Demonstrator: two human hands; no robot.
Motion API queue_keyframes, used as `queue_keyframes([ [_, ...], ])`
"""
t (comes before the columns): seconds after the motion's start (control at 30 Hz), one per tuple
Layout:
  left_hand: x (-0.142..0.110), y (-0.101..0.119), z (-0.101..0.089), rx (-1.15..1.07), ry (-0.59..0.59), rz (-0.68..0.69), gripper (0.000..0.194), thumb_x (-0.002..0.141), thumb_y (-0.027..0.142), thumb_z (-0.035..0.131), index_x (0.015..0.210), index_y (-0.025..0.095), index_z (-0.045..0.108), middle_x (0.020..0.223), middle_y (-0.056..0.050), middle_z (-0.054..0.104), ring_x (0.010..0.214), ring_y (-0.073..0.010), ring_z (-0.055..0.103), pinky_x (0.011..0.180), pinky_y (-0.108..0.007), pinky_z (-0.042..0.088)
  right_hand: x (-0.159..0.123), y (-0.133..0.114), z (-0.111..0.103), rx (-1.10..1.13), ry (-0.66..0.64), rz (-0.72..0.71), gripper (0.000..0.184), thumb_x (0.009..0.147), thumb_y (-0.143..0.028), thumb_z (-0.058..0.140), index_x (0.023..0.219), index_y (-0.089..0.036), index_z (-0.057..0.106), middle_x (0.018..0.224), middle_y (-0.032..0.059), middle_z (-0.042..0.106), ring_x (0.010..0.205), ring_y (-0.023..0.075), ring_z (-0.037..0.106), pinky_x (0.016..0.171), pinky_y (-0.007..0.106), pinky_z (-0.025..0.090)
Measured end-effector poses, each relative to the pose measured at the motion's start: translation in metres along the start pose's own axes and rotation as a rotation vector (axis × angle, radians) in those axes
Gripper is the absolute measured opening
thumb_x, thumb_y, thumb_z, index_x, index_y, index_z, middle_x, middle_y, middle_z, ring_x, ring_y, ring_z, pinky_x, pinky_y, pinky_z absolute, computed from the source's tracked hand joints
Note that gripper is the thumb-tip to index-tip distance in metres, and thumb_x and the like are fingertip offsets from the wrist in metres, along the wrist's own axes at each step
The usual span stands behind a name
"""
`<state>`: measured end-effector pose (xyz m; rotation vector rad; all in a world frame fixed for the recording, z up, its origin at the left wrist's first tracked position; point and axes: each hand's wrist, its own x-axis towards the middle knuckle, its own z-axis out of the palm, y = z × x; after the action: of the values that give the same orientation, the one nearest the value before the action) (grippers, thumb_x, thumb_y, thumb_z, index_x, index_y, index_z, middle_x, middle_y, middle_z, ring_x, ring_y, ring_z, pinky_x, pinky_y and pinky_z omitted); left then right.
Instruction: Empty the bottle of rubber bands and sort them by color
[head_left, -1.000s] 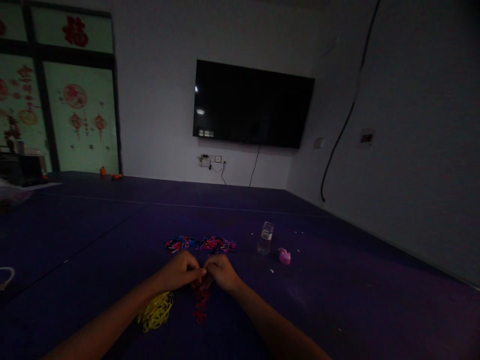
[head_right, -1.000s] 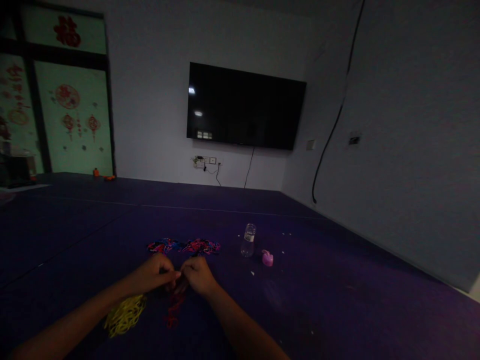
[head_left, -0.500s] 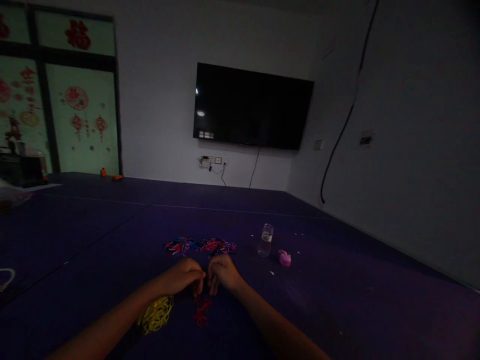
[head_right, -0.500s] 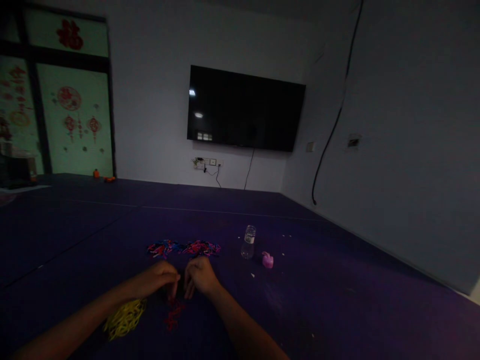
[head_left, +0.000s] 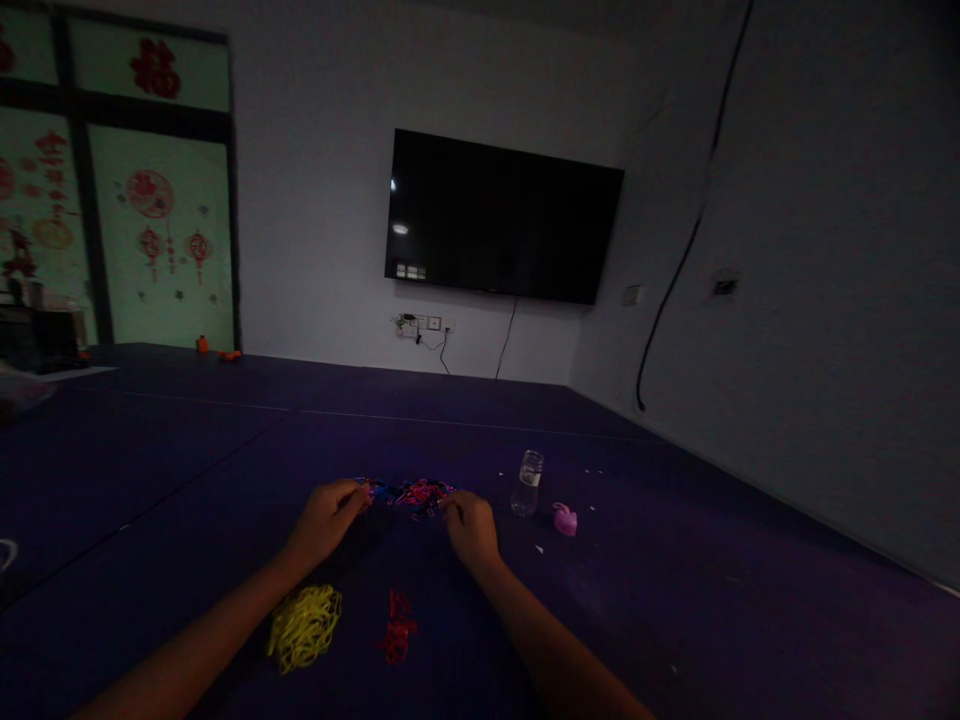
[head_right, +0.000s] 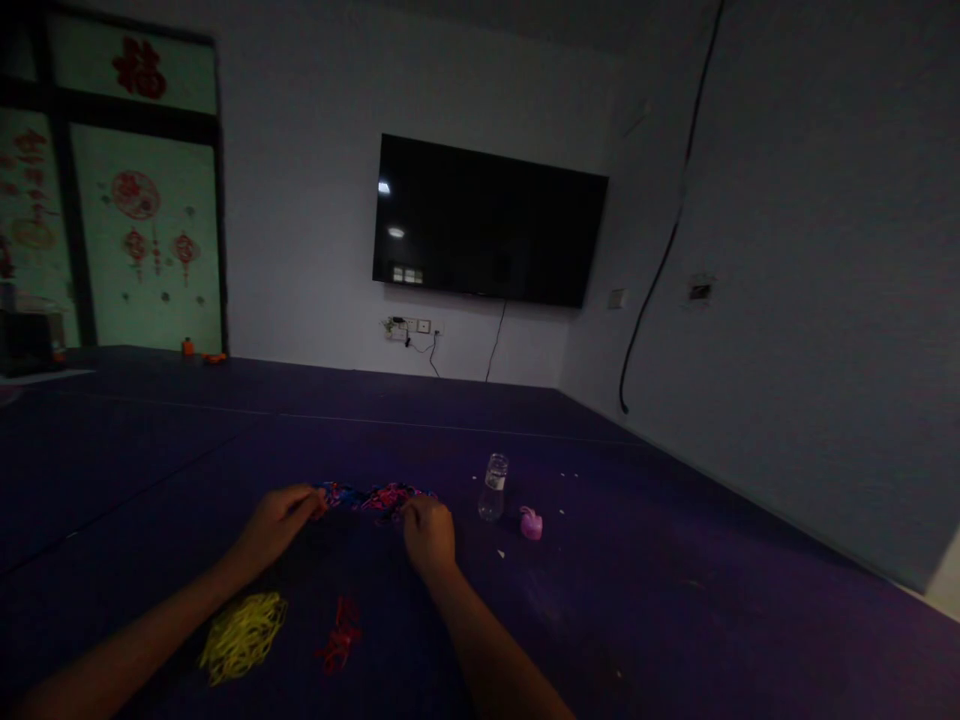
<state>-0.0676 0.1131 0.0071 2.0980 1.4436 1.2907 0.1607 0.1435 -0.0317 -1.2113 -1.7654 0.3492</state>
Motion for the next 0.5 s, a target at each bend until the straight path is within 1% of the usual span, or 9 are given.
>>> queue_keyframes([
  [0.07, 0.000, -0.018, -0.005, 0.155, 0.144, 0.039, 0.037, 0.084, 0.044, 0.040, 0.068, 0.019, 0.062, 0.067, -0.004, 0.065, 0.065, -0.0165, 0.059, 0.063, -0.027, 0.043, 0.005, 0.007, -0.007, -0.176, 0.023, -0.052, 0.028, 0.077, -0.008, 0.040, 0.078, -0.017, 0.066, 0.084, 0.0090, 0.068, 0.081, 0.0186, 0.063, 0.076, 0.029, 0.047],
  [0.17, -0.001, -0.040, -0.010, 0.264, 0.174, 0.101, 0.027, 0.082, 0.039, 0.046, 0.073, 0.021, 0.064, 0.075, -0.004, 0.067, 0.076, -0.0191, 0.061, 0.070, -0.029, 0.045, 0.011, 0.014, -0.010, -0.303, -0.027, -0.095, 0.030, 0.078, -0.004, 0.042, 0.084, -0.016, 0.068, 0.090, 0.0102, 0.068, 0.091, 0.0205, 0.062, 0.083, 0.031, 0.045],
  [0.23, -0.001, -0.048, -0.010, 0.282, 0.204, 0.083, 0.023, 0.080, 0.034, 0.046, 0.072, 0.021, 0.063, 0.078, -0.004, 0.067, 0.077, -0.0197, 0.062, 0.072, -0.030, 0.046, 0.013, 0.017, -0.008, -0.353, -0.066, -0.139, 0.033, 0.077, -0.002, 0.042, 0.090, -0.017, 0.069, 0.095, 0.0104, 0.068, 0.096, 0.0213, 0.060, 0.088, 0.032, 0.043],
  [0.33, -0.001, -0.051, -0.008, 0.320, 0.190, 0.069, 0.019, 0.079, 0.030, 0.047, 0.070, 0.021, 0.061, 0.077, -0.004, 0.066, 0.077, -0.0194, 0.062, 0.072, -0.030, 0.047, 0.013, 0.018, -0.004, -0.404, -0.095, -0.196, 0.037, 0.080, -0.004, 0.041, 0.103, -0.019, 0.067, 0.108, 0.0102, 0.065, 0.108, 0.0232, 0.055, 0.093, 0.037, 0.040],
  [0.4, -0.001, -0.049, -0.006, 0.352, 0.156, 0.088, 0.016, 0.078, 0.028, 0.049, 0.069, 0.021, 0.060, 0.076, -0.003, 0.065, 0.077, -0.0189, 0.062, 0.072, -0.029, 0.047, 0.010, 0.017, -0.002, -0.429, -0.115, -0.222, 0.037, 0.085, -0.010, 0.041, 0.114, -0.020, 0.062, 0.118, 0.0094, 0.061, 0.118, 0.0249, 0.048, 0.097, 0.040, 0.037],
  [0.5, -0.002, -0.047, -0.005, 0.383, 0.101, 0.126, 0.013, 0.076, 0.023, 0.049, 0.069, 0.021, 0.059, 0.077, -0.002, 0.065, 0.078, -0.0183, 0.061, 0.073, -0.029, 0.046, 0.006, 0.014, -0.001, -0.460, -0.188, -0.260, 0.037, 0.090, -0.019, 0.041, 0.124, -0.022, 0.054, 0.127, 0.0078, 0.055, 0.126, 0.0269, 0.040, 0.101, 0.046, 0.032],
])
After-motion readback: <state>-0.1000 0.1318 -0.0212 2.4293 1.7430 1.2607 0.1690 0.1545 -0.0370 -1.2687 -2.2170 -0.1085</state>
